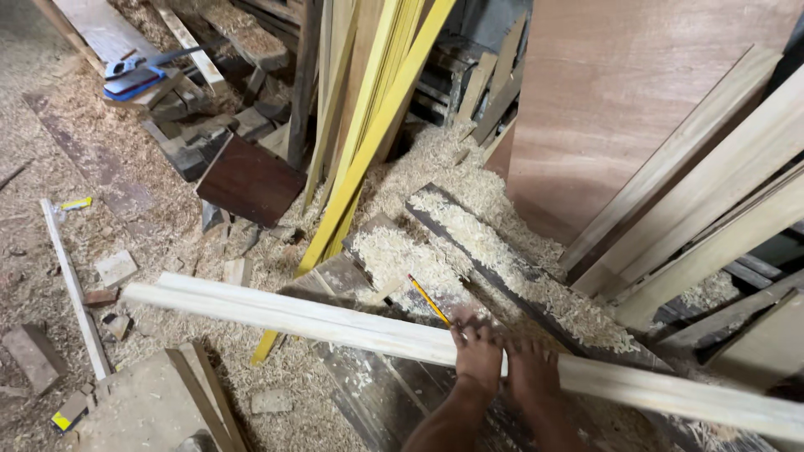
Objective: The person measures a long wooden plank with a tape measure and marks it with a pencil. They then use a try square to draw perpendicular lines across the plank at the marked points.
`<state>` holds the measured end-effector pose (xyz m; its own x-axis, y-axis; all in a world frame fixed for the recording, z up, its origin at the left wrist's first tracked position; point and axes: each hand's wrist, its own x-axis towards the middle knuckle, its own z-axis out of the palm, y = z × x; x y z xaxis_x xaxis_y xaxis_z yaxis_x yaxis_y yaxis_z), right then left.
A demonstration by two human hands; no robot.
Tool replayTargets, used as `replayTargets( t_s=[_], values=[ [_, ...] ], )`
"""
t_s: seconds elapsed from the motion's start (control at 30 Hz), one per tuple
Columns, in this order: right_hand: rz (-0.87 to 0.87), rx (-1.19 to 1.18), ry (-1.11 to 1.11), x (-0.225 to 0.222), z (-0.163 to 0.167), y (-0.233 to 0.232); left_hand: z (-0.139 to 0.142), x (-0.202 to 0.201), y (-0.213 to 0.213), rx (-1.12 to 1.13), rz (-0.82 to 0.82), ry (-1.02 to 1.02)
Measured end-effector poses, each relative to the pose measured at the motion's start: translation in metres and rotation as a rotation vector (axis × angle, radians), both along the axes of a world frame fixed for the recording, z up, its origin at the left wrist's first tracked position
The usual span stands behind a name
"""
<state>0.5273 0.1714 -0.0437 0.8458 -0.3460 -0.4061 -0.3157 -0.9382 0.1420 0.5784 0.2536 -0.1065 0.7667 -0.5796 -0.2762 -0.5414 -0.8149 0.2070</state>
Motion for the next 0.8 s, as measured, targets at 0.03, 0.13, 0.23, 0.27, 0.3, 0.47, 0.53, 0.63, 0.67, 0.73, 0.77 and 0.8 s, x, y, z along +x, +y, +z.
replayTargets(
  t_s=[0.03,0.13,0.23,0.27,0.3,0.47,0.53,0.63,0.67,0.73,0.77,0.8],
  values=[
    [0.002,-0.003,-0.001,-0.001,0.003,0.002,0.004,0.0,0.001,-0.029,-0.005,-0.06],
    [-0.006,-0.013,-0.02,-0.008,0.006,0.002,0.023,0.0,0.007,0.028,-0.067,0.08],
    [-0.024,-0.009,-0.081,-0.016,-0.007,-0.006,0.047,0.001,0.01,0.07,-0.161,0.091],
    [-0.032,-0.009,-0.104,-0.019,-0.014,-0.013,0.054,0.002,0.011,0.066,-0.179,0.068],
    [-0.043,-0.013,-0.122,-0.023,-0.022,-0.023,0.059,0.002,0.011,0.058,-0.202,0.05],
    [0.085,-0.045,-0.244,-0.066,-0.054,-0.085,0.066,0.004,0.008,0.023,-0.311,-0.006],
    [0.107,-0.057,-0.365,-0.084,-0.054,-0.094,0.062,0.006,0.009,-0.005,-0.314,0.047],
    [0.043,0.028,-0.37,-0.105,-0.032,-0.092,0.054,0.006,0.01,-0.019,-0.382,-0.049],
    [-0.007,0.045,-0.259,-0.106,-0.021,-0.089,0.051,0.004,0.009,0.005,-0.382,-0.024],
    [-0.143,0.084,-0.08,-0.116,0.006,-0.095,0.049,0.005,0.005,0.043,-0.388,0.011],
    [-0.225,0.116,-0.017,-0.121,0.017,-0.097,0.049,0.007,0.003,0.068,-0.389,0.019],
    [-0.303,0.148,0.046,-0.127,0.025,-0.096,0.05,0.006,0.004,0.048,-0.391,0.027]
  ],
)
